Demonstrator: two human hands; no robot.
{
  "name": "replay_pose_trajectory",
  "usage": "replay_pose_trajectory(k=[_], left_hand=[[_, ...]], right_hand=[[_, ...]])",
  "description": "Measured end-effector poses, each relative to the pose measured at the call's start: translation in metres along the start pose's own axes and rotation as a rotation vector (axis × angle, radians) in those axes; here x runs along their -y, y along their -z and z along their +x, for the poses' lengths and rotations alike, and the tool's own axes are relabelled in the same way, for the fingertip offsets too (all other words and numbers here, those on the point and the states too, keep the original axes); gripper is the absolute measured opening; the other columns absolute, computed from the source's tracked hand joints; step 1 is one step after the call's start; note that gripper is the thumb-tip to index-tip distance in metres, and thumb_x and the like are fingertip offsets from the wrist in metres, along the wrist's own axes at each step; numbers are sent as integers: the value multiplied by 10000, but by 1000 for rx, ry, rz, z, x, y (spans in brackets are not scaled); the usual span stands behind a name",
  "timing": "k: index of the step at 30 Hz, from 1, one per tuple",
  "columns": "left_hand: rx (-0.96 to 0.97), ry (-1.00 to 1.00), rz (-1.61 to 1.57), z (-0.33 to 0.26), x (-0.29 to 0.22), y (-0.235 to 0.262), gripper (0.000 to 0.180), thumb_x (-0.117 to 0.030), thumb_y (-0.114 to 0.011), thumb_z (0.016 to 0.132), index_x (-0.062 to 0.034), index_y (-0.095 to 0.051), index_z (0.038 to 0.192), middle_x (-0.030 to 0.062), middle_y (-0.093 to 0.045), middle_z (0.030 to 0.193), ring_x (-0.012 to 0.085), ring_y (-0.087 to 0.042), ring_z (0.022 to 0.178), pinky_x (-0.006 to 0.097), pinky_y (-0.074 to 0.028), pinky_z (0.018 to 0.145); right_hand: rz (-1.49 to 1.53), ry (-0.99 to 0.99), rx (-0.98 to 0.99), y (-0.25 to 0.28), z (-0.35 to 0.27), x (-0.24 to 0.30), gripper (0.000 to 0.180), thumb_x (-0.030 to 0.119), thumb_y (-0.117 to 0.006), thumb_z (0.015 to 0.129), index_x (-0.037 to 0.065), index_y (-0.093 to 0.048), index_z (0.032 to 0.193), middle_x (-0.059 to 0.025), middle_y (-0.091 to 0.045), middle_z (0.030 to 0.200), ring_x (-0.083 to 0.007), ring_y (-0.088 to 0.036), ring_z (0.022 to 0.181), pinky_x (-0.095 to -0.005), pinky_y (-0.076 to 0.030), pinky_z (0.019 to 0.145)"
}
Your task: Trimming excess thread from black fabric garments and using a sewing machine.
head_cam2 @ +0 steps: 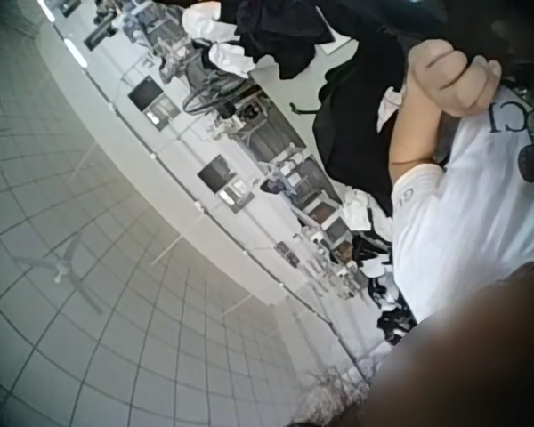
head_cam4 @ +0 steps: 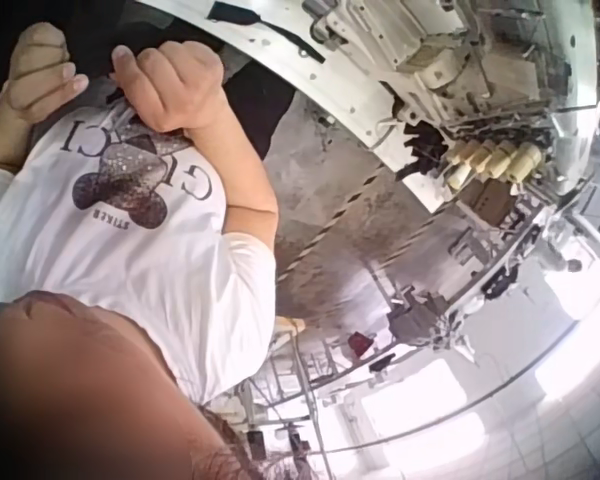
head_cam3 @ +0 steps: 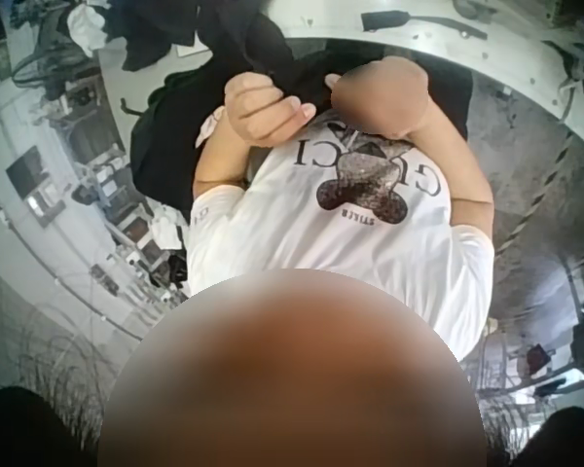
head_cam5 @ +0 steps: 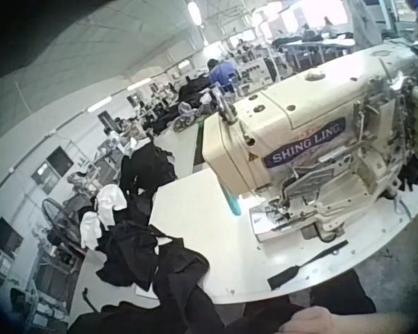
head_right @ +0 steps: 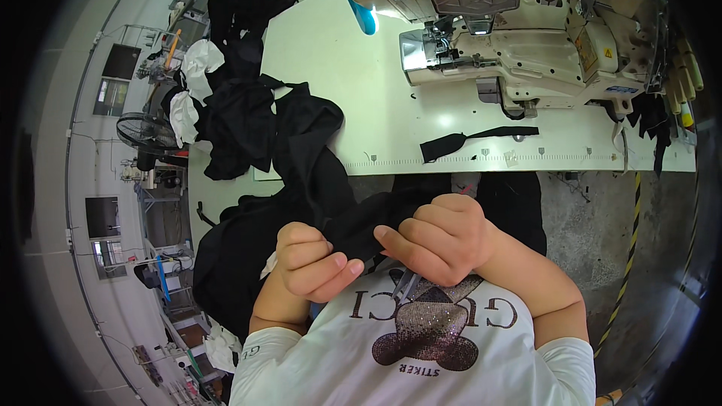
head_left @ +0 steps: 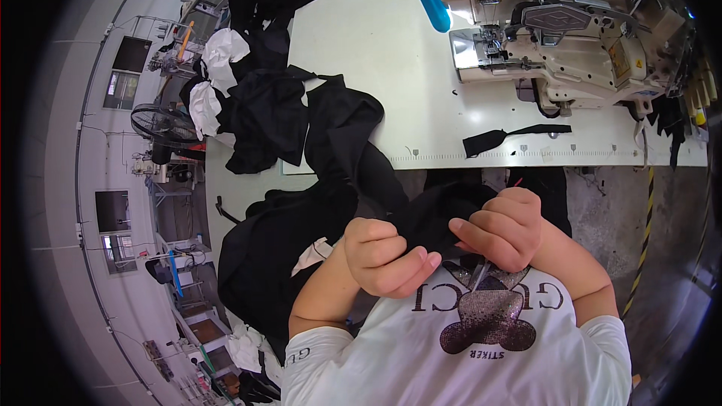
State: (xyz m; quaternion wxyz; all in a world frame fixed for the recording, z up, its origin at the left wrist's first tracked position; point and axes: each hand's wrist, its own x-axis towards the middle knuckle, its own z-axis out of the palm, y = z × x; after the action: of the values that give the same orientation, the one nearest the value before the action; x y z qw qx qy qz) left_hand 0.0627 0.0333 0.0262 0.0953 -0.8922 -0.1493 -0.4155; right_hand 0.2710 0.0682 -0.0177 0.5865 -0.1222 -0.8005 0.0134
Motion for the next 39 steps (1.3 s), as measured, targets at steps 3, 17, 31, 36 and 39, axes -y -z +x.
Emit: replay_pose_trajectory(k=[3,17,31,36,39], left_hand=[[-15,-26,25,-1,0,-1,222,-52,-713,624,-124,-640,821,-43,-568,920,129,-463,722,245,-392,606],[68,-146,55,9,3,-1,68,-161,-595,735,-174,-554,786,-86,-635,891,91,-512,795,229,-426,765],[-30,-191,45,8,1,-3,63,-195,-538,775,-177,-576,729,-80,-646,880,83,-550,825,226,-451,797],[77,-46,9,12,1,2,163,-118,-647,744,-151,-535,858,-58,-661,944,109,-539,813,242,-441,758],[104,82,-82,20,5,4,134,-123,-636,716,-134,-584,840,-4,-661,920,145,-571,774,304,-494,780]], right_hand=[[-5,-6,4,0,-1,1,216,83,-700,683,6,-648,878,13,-505,642,-89,-436,481,-215,-290,405],[160,20,-82,-5,-10,0,301,129,-656,601,36,-602,882,-39,-541,691,-125,-466,506,-231,-303,414],[161,49,-36,-2,-15,1,262,102,-685,683,54,-589,921,-52,-554,828,-150,-519,591,-265,-393,481],[278,-30,7,-2,-15,2,274,87,-720,669,34,-600,910,-54,-555,827,-155,-545,616,-267,-411,480],[320,-114,-7,-6,-9,1,312,76,-710,622,10,-626,915,-63,-556,780,-165,-548,571,-273,-421,455]])
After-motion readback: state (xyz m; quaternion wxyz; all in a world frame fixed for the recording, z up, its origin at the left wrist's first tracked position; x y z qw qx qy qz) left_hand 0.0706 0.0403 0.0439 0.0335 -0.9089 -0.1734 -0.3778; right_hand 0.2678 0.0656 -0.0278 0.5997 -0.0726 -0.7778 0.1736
